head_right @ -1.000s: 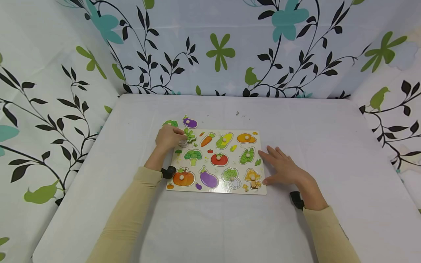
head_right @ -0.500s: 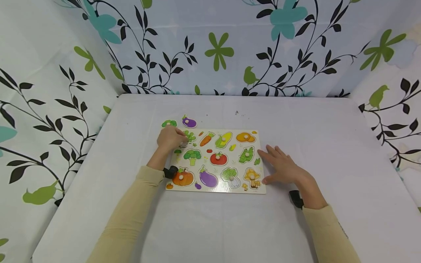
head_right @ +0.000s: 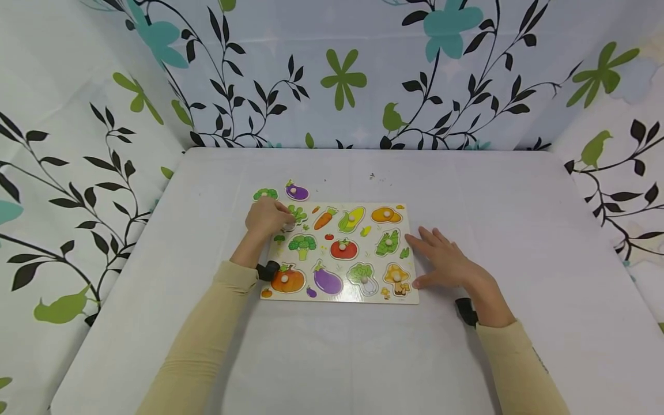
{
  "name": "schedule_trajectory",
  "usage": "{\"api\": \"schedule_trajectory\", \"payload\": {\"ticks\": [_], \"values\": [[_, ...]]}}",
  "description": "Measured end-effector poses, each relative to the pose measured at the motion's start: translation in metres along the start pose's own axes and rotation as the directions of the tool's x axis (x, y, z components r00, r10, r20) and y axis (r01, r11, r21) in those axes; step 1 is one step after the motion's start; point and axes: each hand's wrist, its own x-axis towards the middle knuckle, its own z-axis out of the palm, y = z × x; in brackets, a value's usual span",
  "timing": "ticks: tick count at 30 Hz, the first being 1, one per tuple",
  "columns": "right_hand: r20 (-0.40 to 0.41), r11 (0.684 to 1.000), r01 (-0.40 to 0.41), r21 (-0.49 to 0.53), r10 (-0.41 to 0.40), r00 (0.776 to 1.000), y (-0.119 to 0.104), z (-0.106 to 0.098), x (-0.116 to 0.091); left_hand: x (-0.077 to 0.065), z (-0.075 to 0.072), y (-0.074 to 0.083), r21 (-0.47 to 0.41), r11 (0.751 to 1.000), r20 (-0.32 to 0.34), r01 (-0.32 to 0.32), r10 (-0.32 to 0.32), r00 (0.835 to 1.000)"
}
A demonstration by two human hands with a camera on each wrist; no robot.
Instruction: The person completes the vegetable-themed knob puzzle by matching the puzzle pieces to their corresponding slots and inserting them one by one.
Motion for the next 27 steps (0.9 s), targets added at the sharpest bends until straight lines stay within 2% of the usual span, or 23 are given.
{"api": "schedule_trajectory", "payload": {"ticks": [7,14,18,23,27], "values": [[0.004,1.000,-0.001,-0.004,0.001,1.000,-0.001,0.000,0.002,0.000,-0.001,-0.001,0.025,1.000,0.002,0.012,-0.012,1.000],[0.004,1.000,0.011,0.006,-0.011,1.000,-0.003,-0.002,0.001,-0.001,-0.002,0.000,0.056,0.998,0.007,-0.010,0.010,1.000],[0.006,1.000,0.005,0.019,-0.005,1.000,-0.003,-0.002,0.000,-0.002,-0.004,-0.001,0.038,0.999,0.036,-0.021,0.020,0.999],[0.006,1.000,-0.003,0.015,0.003,1.000,-0.002,-0.001,0.000,-0.001,-0.019,-0.008,-0.009,0.999,0.087,-0.053,0.053,0.995],[0.001,1.000,0.006,0.011,-0.006,1.000,-0.002,-0.001,-0.001,0.004,-0.039,-0.019,-0.027,0.997,0.079,-0.065,0.067,0.995]]}}
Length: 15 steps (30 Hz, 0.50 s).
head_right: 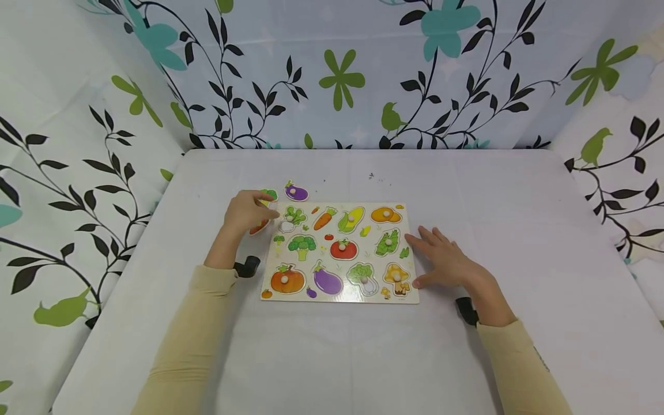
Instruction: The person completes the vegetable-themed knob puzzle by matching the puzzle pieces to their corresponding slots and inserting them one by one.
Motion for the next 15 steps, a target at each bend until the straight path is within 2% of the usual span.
{"api": "schedule_trajectory", "payload": {"ticks": [3,6,10,15], "values": [[-0.002,1.000,0.009,0.002,-0.009,1.000,0.001,0.000,0.000,0.003,-0.012,-0.012,0.012,0.999,0.009,0.032,-0.032,0.999],[0.000,1.000,0.013,0.006,-0.013,1.000,0.001,-0.001,0.000,0.006,-0.016,-0.026,0.044,0.997,0.053,0.065,-0.067,0.996],[0.002,1.000,0.005,0.012,-0.005,1.000,0.000,0.000,0.000,0.011,-0.012,-0.041,0.058,0.996,0.112,0.072,-0.078,0.991],[-0.002,1.000,-0.007,0.011,0.007,1.000,0.000,0.000,0.000,0.015,-0.005,-0.050,0.026,0.998,0.102,0.051,-0.053,0.993]]}}
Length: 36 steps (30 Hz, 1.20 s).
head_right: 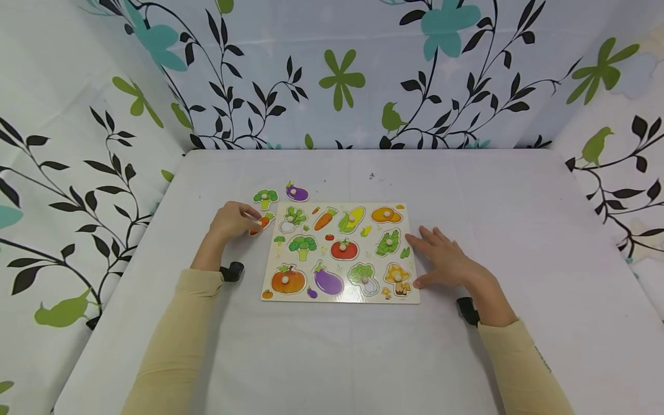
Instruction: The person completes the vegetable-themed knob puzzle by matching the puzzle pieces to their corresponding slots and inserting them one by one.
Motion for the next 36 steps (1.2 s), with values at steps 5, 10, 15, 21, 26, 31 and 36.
{"api": "schedule_trajectory", "payload": {"ticks": [5,10,15,21,26,31,36], "values": [[-0.001,1.000,-0.002,0.004,0.002,1.000,0.000,-0.001,-0.002,0.001,0.003,-0.001,-0.053,0.999,-0.016,-0.002,0.001,1.000],[-0.006,1.000,0.002,-0.003,-0.002,1.000,0.002,-0.002,-0.003,0.000,0.004,0.001,-0.087,0.996,-0.023,0.001,-0.003,1.000],[-0.005,1.000,0.004,-0.004,-0.004,1.000,0.005,-0.001,-0.002,0.001,0.005,0.003,-0.095,0.995,-0.019,0.015,-0.017,1.000],[0.000,1.000,0.010,0.008,-0.010,1.000,0.006,0.001,-0.001,-0.002,0.003,0.003,-0.077,0.997,-0.008,0.015,-0.016,1.000],[0.001,1.000,0.013,0.007,-0.013,1.000,0.006,0.002,0.000,-0.004,0.000,0.006,-0.062,0.998,-0.032,0.013,-0.015,0.999],[0.001,1.000,0.013,-0.001,-0.013,1.000,0.005,0.001,0.000,-0.006,-0.003,0.023,-0.049,0.999,-0.073,-0.021,0.017,0.997],[0.006,1.000,0.012,0.003,-0.013,1.000,0.004,0.001,0.000,-0.010,0.003,0.053,-0.042,0.995,-0.081,-0.090,0.086,0.993]]}}
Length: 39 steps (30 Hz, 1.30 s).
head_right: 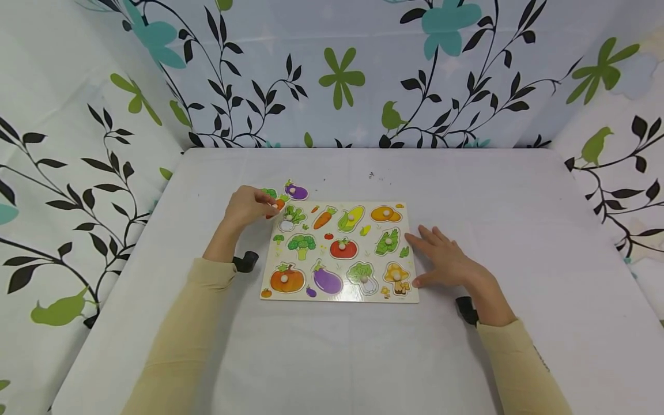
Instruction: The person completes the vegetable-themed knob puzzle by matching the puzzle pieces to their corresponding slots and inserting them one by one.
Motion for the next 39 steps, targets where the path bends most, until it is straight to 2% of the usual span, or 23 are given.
{"api": "schedule_trajectory", "payload": {"ticks": [5,10,16,21,27,39], "values": [[0.003,1.000,-0.009,0.017,0.009,1.000,-0.001,0.000,0.000,0.000,0.019,0.029,-0.005,0.999,0.009,-0.052,0.052,0.999],[0.006,1.000,-0.001,0.022,0.001,1.000,-0.001,0.001,0.001,0.001,0.037,0.042,0.005,0.997,0.025,-0.078,0.078,0.997],[0.001,1.000,-0.002,0.010,0.002,1.000,-0.001,0.002,0.002,0.004,0.054,0.048,0.012,0.999,0.042,-0.051,0.051,0.998],[0.000,1.000,-0.007,0.007,0.007,1.000,-0.002,0.002,0.002,0.005,0.063,0.053,0.047,0.999,0.062,-0.024,0.021,0.998],[0.000,1.000,-0.013,0.017,0.013,1.000,-0.003,0.001,0.001,0.007,0.070,0.055,0.047,0.999,0.086,-0.018,0.014,0.996],[-0.009,1.000,-0.029,-0.012,0.029,1.000,-0.003,-0.001,0.000,0.006,0.078,0.061,0.120,0.993,0.092,-0.021,0.010,0.996]]}}
